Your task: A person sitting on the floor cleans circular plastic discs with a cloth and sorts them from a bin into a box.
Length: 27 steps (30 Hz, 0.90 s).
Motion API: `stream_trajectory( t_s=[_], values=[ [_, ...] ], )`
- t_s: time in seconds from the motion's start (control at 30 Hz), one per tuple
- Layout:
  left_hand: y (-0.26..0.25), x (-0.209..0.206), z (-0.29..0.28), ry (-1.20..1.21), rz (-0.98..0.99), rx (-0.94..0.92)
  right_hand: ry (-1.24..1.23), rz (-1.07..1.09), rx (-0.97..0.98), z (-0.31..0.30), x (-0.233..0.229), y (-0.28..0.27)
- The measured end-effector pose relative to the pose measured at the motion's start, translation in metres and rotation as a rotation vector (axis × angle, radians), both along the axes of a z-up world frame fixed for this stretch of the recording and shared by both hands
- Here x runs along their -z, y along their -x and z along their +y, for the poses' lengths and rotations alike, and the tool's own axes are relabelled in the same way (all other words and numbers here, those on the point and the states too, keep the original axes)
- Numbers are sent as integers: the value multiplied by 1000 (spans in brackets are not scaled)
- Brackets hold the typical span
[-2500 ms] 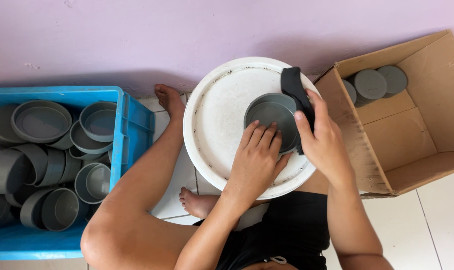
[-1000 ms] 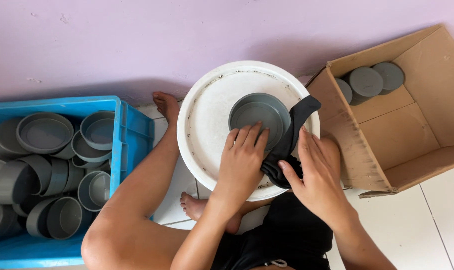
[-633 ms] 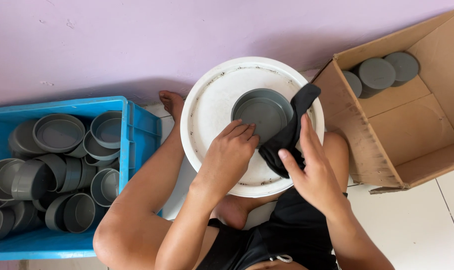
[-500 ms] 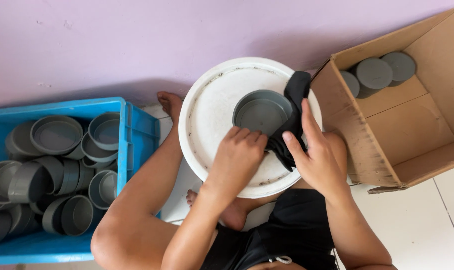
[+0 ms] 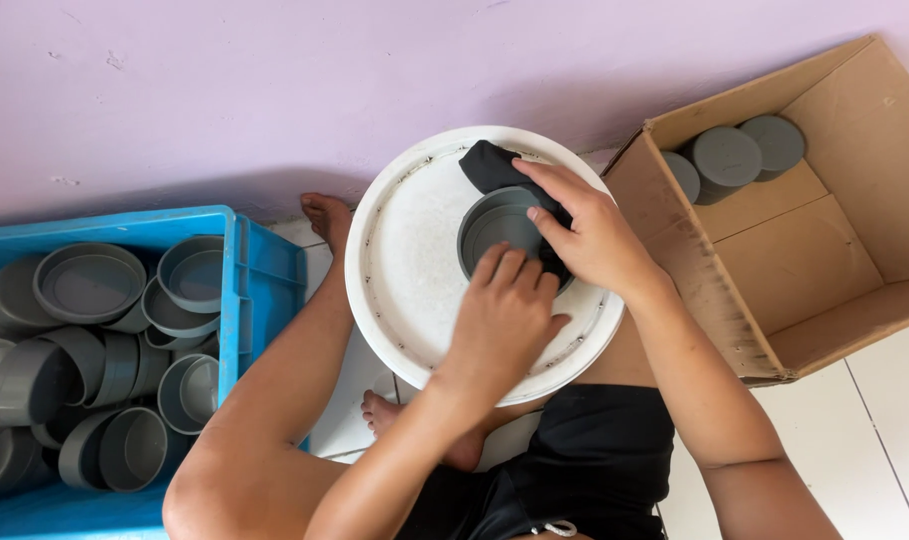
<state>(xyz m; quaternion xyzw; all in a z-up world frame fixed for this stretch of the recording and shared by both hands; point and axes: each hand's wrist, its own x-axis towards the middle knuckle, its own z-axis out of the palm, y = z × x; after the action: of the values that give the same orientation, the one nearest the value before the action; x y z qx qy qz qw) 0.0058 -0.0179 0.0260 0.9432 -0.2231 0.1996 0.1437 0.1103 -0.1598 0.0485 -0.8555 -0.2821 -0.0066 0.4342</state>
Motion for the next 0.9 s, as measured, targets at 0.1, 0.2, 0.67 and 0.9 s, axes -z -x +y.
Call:
stream_trajectory(
  t_s=[0.1,0.2,0.67,0.9],
  values=[
    [-6,-23,31,-108,243,87,-41,27,-62,-2,-3,-7],
    [-10,-45,46,-158,388,176,-18,74,-235,1,-22,-11],
    [-5,-21,39,-125,240,183,51,76,-187,0,-25,-7],
    [3,2,32,-117,129,100,135,-108,409,6,32,56]
  ],
)
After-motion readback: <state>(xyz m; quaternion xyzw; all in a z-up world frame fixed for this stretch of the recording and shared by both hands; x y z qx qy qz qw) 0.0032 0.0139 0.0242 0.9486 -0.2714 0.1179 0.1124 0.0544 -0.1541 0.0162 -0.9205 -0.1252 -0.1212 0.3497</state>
